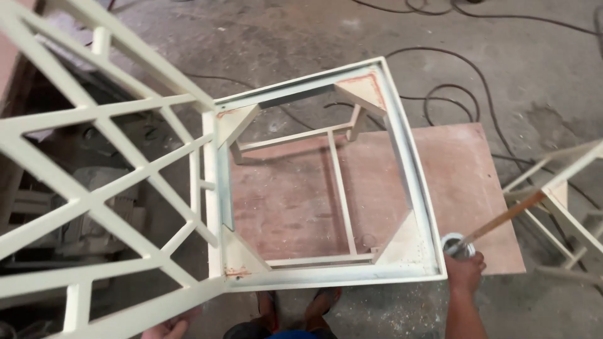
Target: Applying filler to the joints of a wooden chair frame and smoothing it out to prepare for finishing.
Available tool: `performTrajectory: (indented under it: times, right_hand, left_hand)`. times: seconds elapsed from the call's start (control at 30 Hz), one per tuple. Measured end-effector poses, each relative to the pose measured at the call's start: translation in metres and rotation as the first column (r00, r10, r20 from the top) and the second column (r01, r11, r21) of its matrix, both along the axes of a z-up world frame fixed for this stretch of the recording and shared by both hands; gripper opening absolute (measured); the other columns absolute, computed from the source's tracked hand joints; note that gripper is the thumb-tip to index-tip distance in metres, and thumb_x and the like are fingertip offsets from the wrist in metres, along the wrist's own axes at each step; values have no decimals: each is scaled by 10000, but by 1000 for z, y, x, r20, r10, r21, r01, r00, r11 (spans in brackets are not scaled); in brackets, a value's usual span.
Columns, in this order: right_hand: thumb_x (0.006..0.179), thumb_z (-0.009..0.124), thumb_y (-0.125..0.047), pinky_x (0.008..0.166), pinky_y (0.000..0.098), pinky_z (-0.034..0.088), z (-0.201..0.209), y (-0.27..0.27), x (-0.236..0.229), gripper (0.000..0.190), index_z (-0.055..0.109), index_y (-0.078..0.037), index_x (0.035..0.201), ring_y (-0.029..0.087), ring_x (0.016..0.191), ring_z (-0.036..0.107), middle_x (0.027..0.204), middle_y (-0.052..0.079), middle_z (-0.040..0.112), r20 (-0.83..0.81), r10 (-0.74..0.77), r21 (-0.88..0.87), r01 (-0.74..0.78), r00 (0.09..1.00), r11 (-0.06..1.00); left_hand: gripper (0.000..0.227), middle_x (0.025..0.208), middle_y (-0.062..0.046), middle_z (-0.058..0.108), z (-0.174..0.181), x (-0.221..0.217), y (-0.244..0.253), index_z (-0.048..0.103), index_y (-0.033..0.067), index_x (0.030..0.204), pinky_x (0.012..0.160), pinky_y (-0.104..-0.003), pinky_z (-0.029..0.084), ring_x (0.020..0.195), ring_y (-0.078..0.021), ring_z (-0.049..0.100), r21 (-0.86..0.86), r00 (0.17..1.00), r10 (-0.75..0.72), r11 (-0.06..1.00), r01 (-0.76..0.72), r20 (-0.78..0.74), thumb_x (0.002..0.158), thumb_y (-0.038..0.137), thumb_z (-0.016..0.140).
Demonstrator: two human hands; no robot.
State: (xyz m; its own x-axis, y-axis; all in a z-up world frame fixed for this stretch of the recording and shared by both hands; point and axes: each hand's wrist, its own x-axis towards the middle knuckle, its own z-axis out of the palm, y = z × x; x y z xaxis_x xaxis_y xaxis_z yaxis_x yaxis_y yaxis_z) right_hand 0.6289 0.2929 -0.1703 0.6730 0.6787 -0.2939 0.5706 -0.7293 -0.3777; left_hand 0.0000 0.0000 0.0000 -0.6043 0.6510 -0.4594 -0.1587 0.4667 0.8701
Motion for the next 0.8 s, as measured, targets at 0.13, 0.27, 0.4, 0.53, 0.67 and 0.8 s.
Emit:
performTrajectory:
  times: [0.13,0.27,0.4,0.53,0.67,0.8]
  right_hand:
    - [809,836,-543,966,641,421,94,-23,-34,1151,259,51,1608,469,1297,501,1440,278,531,-77,-136,151,146,988,978]
    - [1138,582,-307,609,356,403,75,-43,-29,336,669,-85,1374,148,761,500,1041,109,701,-402,54,484,161,914,860]
    - [1028,477,-188,734,344,388,134,-28,-70,353,736,-52,1226,223,911,551,1038,103,686,-349,405,507,-193,845,840]
    - [1004,555,-563,753,403,525,87,-16,-57,709,687,103,1208,317,988,674,1099,186,717,-681,517,619,30,518,785]
    - [1142,523,-385,580,337,370,87,-28,-59,412,660,-24,1000,187,721,527,829,60,596,-749,318,487,157,582,859]
    - [1100,574,-374,562,361,389,88,-89,-67,374,663,-37,966,171,714,543,820,48,603,-731,335,529,184,595,828]
  left_hand:
    - [759,1490,-237,605,95,10,30,476,-29,1493,1197,-460,403,1395,-370,582,264,996,-79,961,87,-42,771,201,522]
    - [559,1480,-279,549,141,59,65,466,-21,1445,1227,-440,366,1432,-370,521,243,922,383,891,-385,58,984,244,294]
    - [607,1227,-288,647,62,24,61,593,-89,1217,1067,-520,559,1195,-412,658,716,978,111,696,50,-176,1055,457,382]
    - [684,990,-98,650,31,9,86,665,55,1028,1037,-454,583,926,-247,704,834,964,112,532,145,-239,1063,673,375]
    - [812,945,-80,636,38,0,101,666,74,1003,873,-356,638,810,-208,711,835,930,111,487,257,-351,1054,827,366]
    - [771,998,-50,580,65,-27,111,628,95,1015,818,-298,579,827,-176,649,884,980,-27,428,189,-197,1029,831,396]
